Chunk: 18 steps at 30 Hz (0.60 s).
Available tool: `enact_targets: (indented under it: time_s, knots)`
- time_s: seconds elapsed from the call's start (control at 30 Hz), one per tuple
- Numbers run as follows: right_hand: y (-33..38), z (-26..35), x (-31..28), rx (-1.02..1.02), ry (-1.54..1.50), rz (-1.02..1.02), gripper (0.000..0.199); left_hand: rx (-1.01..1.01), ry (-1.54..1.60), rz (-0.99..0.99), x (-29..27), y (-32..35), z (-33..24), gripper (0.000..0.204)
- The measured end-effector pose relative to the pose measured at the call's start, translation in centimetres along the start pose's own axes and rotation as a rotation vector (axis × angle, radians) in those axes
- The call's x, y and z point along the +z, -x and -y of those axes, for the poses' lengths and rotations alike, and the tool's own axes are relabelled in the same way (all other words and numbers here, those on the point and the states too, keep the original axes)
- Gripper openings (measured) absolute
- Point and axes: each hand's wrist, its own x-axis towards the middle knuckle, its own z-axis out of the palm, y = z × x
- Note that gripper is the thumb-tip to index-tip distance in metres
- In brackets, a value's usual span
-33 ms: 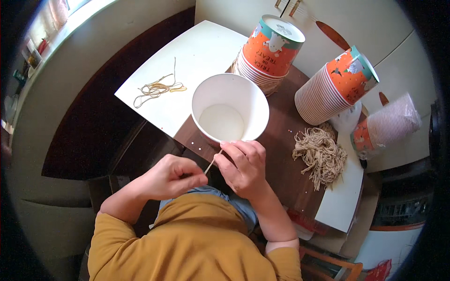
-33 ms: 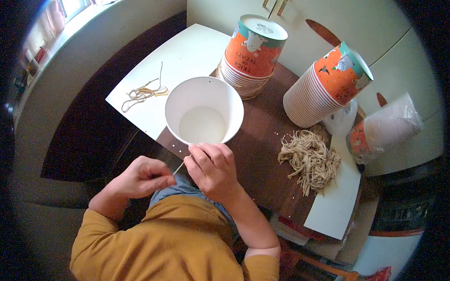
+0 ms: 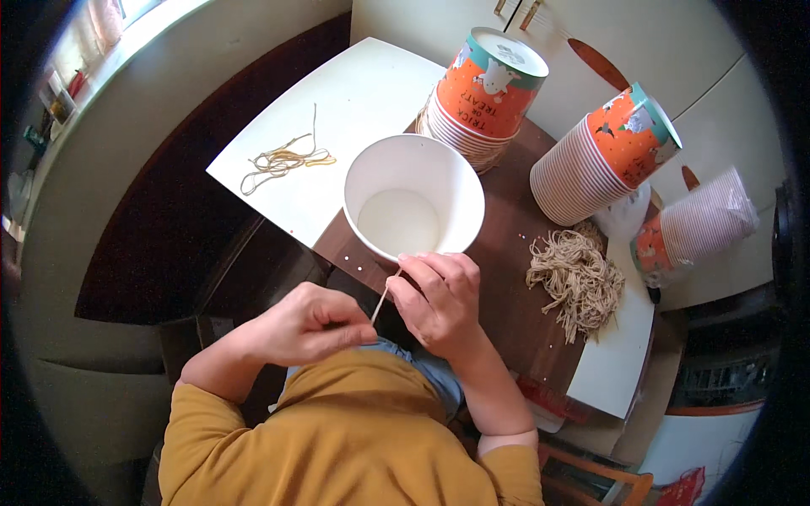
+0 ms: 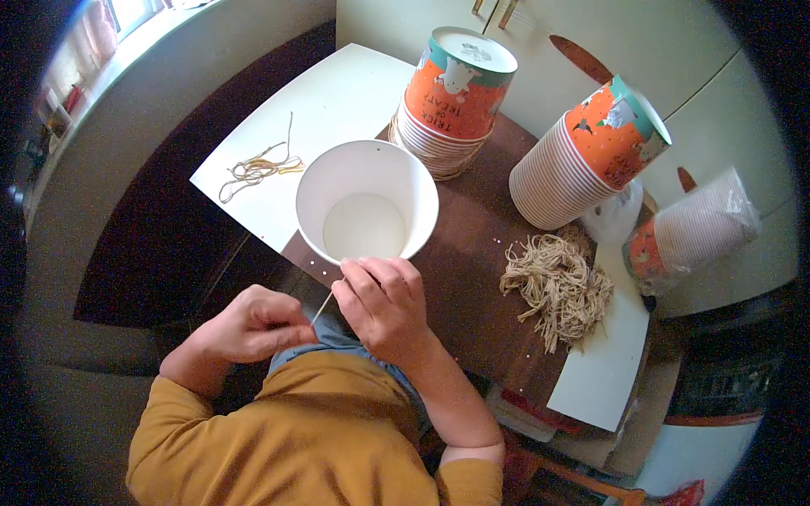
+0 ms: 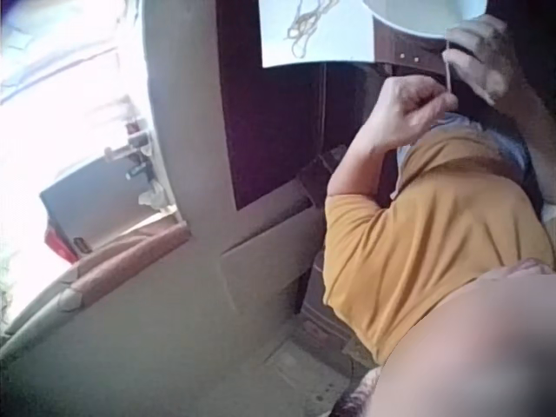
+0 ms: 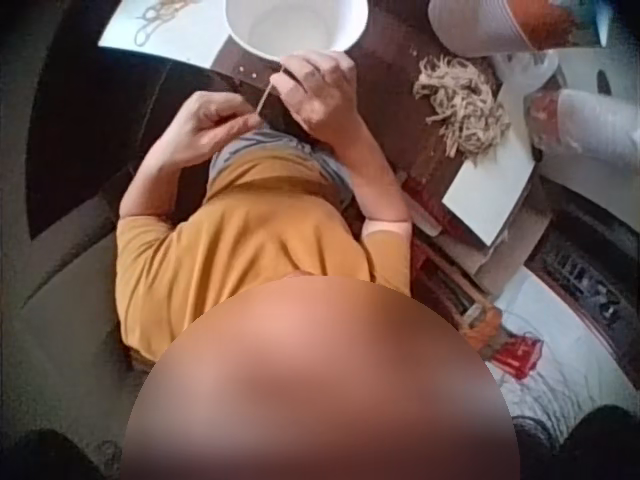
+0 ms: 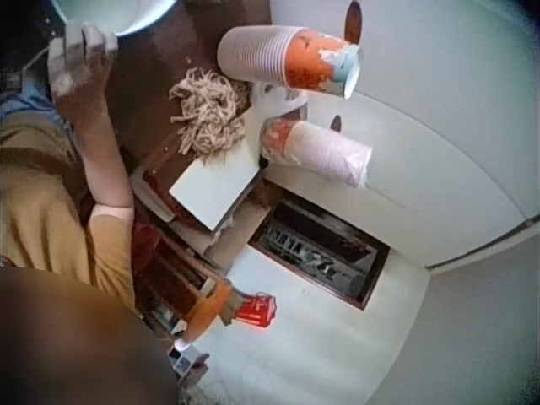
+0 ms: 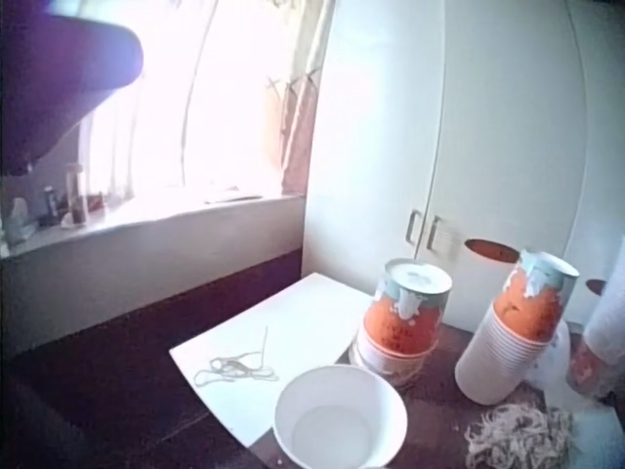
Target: Attaching thin strings to the rims of paper cups.
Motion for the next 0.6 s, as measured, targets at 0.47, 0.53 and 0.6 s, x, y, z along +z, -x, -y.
enact_targets:
  time_s: [0.47, 0.53, 0.6]
  knots:
    - [1.0, -4.3, -5.4, 0.079, -0.213, 0.065, 0.021, 0.097, 0.156, 0.214, 0.7, -2.4, -2.8, 0.021]
    - [1.7, -5.4, -6.5, 0.165, -0.269, 0.087, 0.024, 0.076, 0.158, 0.245, 0.7, -3.2, -3.1, 0.02]
    - [2.5, -6.1, -7.7, 0.235, -0.285, 0.112, 0.026, 0.12, 0.093, 0.282, 0.6, -3.7, -4.2, 0.018]
